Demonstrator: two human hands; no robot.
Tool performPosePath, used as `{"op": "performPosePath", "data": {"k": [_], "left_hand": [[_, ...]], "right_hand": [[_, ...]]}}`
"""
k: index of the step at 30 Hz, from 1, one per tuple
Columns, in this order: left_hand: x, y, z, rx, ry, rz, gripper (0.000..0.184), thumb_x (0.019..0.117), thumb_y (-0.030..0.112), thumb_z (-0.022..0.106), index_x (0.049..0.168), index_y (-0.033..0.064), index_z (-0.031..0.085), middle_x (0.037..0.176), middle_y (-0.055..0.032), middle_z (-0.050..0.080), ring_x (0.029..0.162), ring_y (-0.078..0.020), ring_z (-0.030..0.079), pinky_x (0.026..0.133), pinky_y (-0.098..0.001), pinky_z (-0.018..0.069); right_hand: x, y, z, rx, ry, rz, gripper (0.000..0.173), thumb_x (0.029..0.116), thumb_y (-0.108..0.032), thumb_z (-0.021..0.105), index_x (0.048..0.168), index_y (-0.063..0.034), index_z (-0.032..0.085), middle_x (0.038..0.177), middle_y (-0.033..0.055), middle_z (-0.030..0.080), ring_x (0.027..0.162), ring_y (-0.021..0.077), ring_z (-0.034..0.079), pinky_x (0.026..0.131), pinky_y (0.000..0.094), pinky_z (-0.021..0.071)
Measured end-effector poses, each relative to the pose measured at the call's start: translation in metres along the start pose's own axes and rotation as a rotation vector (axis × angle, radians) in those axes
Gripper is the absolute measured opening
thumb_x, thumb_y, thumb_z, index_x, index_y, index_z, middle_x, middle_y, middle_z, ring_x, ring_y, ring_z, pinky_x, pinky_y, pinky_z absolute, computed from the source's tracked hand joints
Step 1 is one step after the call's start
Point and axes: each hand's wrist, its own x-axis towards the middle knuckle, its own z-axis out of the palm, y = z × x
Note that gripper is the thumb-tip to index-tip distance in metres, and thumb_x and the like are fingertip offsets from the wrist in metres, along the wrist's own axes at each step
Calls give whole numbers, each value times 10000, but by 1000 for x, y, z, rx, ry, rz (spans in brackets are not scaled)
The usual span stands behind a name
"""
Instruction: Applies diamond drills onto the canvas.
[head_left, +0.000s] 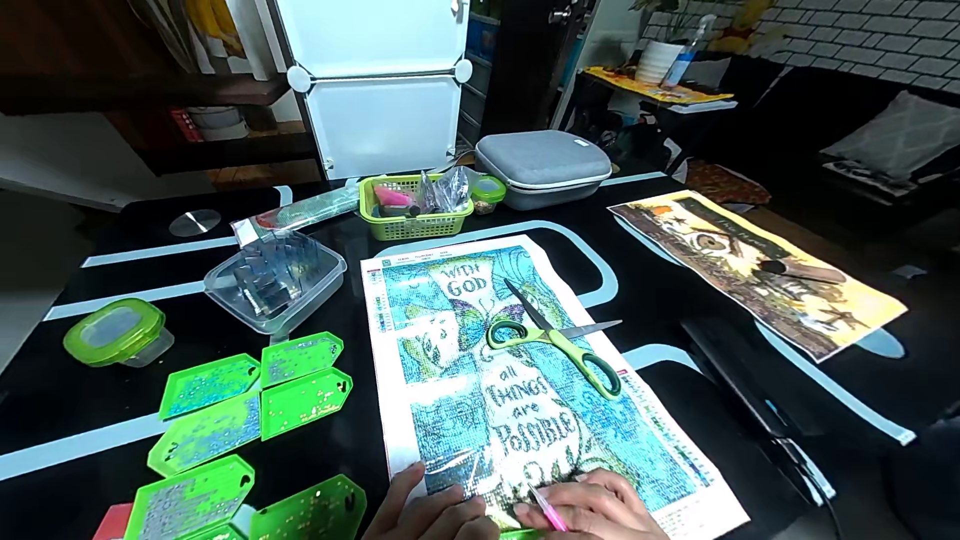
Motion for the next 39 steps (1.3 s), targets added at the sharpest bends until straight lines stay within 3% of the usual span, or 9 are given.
{"op": "performPosePath", "data": {"k": [4, 9, 13, 17, 22, 25, 29, 33, 39], "left_hand": [[1, -3, -3, -134, 20, -31, 609, 977, 581, 583, 1271, 56, 679, 1283, -136, 704, 1226, -277, 654, 1179, -546, 327], [5, -8, -2, -153, 135, -88, 354, 1079, 287, 514, 1265, 44, 692, 1313, -170, 684, 1262, -324, 633, 1119, -535, 427], [3, -13, 6, -31, 50, -71, 444, 1061, 391, 523, 1360, 86, 645, 1472, -188, 580, 1391, -419, 516, 1134, -625, 370], [1, -13, 8, 110, 0, -49, 476, 1061, 445, 492, 1407, 150, 631, 1529, -118, 545, 1445, -371, 466, 1172, -604, 311], [1, -7, 3, 140, -16, -25, 464, 1062, 388, 510, 1393, 84, 625, 1523, -128, 549, 1447, -343, 471, 1193, -582, 291], [3, -3, 7, 111, -38, 25, 416, 1074, 272, 482, 1449, 116, 574, 1546, -101, 528, 1469, -318, 444, 1199, -567, 289], [2, -5, 9, 88, -59, 63, 390, 1066, 186, 460, 1420, 134, 616, 1508, -69, 575, 1453, -320, 468, 1192, -576, 301], [0, -9, 7, 86, -41, 65, 360, 1081, 267, 474, 1363, 147, 662, 1470, -65, 610, 1421, -313, 509, 1192, -567, 306], [-1, -12, 7, 33, 17, 54, 330, 1069, 320, 526, 1294, 165, 711, 1429, -66, 642, 1392, -306, 540, 1184, -586, 312]], "right_hand": [[-6, 2, -5, -22, 36, -14, 402, 956, -473, 708, 1141, -117, 711, 1202, 83, 743, 1221, 180, 601, 1102, 362, 310], [-20, 8, -21, -32, 24, 28, 440, 949, -497, 707, 1138, -100, 724, 1186, 98, 748, 1210, 201, 603, 1099, 371, 312], [-30, 13, -30, -54, 2, 59, 458, 943, -496, 717, 1127, -77, 738, 1184, 120, 754, 1216, 220, 606, 1096, 381, 312], [-34, 16, -29, -62, -7, 60, 469, 953, -515, 695, 1135, -85, 736, 1208, 110, 750, 1236, 209, 599, 1096, 374, 307], [-36, 20, -26, -36, -5, 58, 456, 947, -493, 715, 1133, -77, 730, 1231, 115, 744, 1240, 197, 612, 1120, 367, 317], [-36, 20, -26, -26, 5, 54, 453, 943, -490, 721, 1133, -79, 732, 1229, 108, 745, 1235, 196, 612, 1113, 358, 328], [-35, 21, -27, -4, 3, 50, 452, 933, -482, 738, 1133, -77, 732, 1241, 107, 740, 1225, 197, 617, 1098, 348, 354], [-38, 27, -31, 119, 65, 77, 422, 893, -426, 804, 1109, -74, 720, 1203, 94, 744, 1231, 170, 617, 1112, 328, 402], [-42, 35, -39, 59, 79, 114, 399, 903, -413, 796, 1127, -93, 715, 1219, 82, 743, 1237, 144, 603, 1109, 311, 377]]}}
